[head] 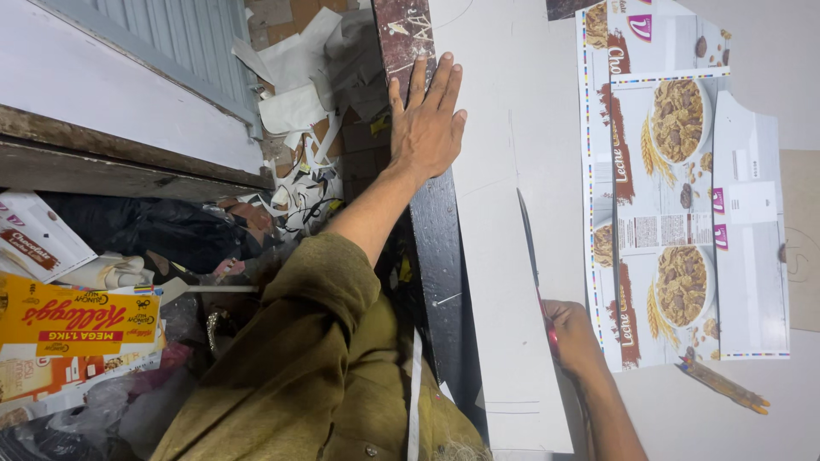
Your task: The person cuts a piece of white cardboard with scissors, then uses a hammer and metal studs to attach fasteners to a black leather jacket.
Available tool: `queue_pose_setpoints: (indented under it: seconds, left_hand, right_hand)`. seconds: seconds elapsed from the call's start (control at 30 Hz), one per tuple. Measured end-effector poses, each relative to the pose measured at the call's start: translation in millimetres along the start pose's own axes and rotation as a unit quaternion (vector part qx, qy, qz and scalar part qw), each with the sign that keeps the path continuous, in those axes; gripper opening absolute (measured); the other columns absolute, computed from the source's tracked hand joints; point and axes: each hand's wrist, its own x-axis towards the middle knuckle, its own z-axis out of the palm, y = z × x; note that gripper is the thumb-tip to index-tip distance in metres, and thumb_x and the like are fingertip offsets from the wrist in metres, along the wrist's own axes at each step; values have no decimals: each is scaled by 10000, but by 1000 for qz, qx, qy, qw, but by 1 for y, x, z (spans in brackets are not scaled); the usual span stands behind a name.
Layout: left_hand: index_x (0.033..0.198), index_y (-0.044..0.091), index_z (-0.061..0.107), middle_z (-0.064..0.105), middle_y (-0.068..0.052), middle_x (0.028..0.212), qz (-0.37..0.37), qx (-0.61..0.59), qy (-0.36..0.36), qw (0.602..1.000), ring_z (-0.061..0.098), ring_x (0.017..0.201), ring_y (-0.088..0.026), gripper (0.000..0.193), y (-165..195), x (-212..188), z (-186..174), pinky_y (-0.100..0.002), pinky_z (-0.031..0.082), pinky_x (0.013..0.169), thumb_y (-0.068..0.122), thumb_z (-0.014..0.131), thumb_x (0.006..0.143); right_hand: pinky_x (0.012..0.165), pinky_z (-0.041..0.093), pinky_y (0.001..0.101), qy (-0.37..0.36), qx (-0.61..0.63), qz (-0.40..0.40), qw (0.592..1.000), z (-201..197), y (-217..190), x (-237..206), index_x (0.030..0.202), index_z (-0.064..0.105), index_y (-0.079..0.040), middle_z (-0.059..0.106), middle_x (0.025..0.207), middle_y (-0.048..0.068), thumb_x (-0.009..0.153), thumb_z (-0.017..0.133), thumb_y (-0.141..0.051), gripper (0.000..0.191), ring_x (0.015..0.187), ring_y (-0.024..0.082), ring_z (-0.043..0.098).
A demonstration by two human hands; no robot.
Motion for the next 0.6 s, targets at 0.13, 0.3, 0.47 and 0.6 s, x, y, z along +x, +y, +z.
queue_pose_setpoints:
  seconds: [0.13,0.3,0.47,0.6]
  left_hand:
    - [1631,96,200,74,-48,1711,5,-14,16,1000,0,1562,-339,649,-4,2,5,-662,22,1233,341,415,1069]
    - [1637,106,201,72,-42,1718,1,-2,1,1000,-14,1571,-331,642,-3,1,3,-652,26,1250,320,415,1071]
    - [1629,109,196,66,-46,1712,0,-12,-8,1000,-13,1563,-337,647,-4,3,1,-658,28,1234,310,423,1057]
    - [1639,105,191,65,-42,1718,0,-1,-9,1000,-8,1568,-342,662,-9,5,2,-652,32,1241,295,425,1050]
  right_hand:
    - [473,414,272,12,23,21,999,4,-9,7,832,796,56,723,665,69,916,680,-114,222,526,92,541]
    - [483,437,265,9,17,9,1000,5,-38,31,819,782,45,707,660,44,909,685,-130,219,527,76,551]
    - [475,419,274,14,9,0,1000,9,-56,42,784,765,52,691,642,38,919,682,-133,243,521,77,524]
    - [472,416,279,42,-41,-12,998,13,-54,42,772,769,49,681,627,60,963,646,-150,302,516,87,524]
